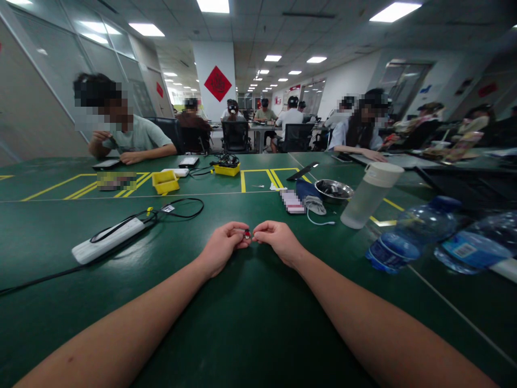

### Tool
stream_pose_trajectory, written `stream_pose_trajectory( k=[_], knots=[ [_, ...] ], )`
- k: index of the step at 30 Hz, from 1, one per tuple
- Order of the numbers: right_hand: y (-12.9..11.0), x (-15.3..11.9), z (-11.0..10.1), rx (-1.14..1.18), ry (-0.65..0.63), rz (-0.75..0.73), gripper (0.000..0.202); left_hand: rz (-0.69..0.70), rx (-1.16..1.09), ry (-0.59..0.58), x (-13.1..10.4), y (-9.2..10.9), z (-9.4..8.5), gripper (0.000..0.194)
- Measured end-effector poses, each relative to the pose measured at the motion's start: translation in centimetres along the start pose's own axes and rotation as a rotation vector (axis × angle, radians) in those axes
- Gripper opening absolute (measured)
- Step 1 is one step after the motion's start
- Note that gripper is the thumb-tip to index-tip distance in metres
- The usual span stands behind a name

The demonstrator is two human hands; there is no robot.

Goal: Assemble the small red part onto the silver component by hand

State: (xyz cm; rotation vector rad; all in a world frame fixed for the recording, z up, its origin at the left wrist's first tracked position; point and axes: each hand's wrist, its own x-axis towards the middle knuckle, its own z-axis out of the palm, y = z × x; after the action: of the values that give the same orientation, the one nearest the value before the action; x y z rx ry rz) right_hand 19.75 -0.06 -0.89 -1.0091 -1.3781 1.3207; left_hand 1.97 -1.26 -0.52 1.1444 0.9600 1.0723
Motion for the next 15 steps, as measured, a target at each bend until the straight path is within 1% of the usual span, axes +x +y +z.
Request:
stream_pose_trajectory(
  k=[2,5,9,15],
  knots=[
    [-0.02,0.07,-0.01,0.03,0.006,0.022,0.015,0.015,-0.023,-0.007,0.0,-0.08,-0.06,0.021],
    [-0.05,0.11,-0.02,0.056,0.002,0.041,0.015,0.043,0.001,-0.022,-0.06,-0.16,-0.09,0.024],
    [-0.1,0.0,-0.01,0.034,-0.023,0.034,0.015,0.058,0.059,-0.034,-0.15,-0.13,-0.06,0.024],
    [-0.16,-0.05,0.05,0.031,-0.044,0.016,0.016,0.082,0.082,-0.047,-0.23,0.0,0.0,0.024]
  ],
)
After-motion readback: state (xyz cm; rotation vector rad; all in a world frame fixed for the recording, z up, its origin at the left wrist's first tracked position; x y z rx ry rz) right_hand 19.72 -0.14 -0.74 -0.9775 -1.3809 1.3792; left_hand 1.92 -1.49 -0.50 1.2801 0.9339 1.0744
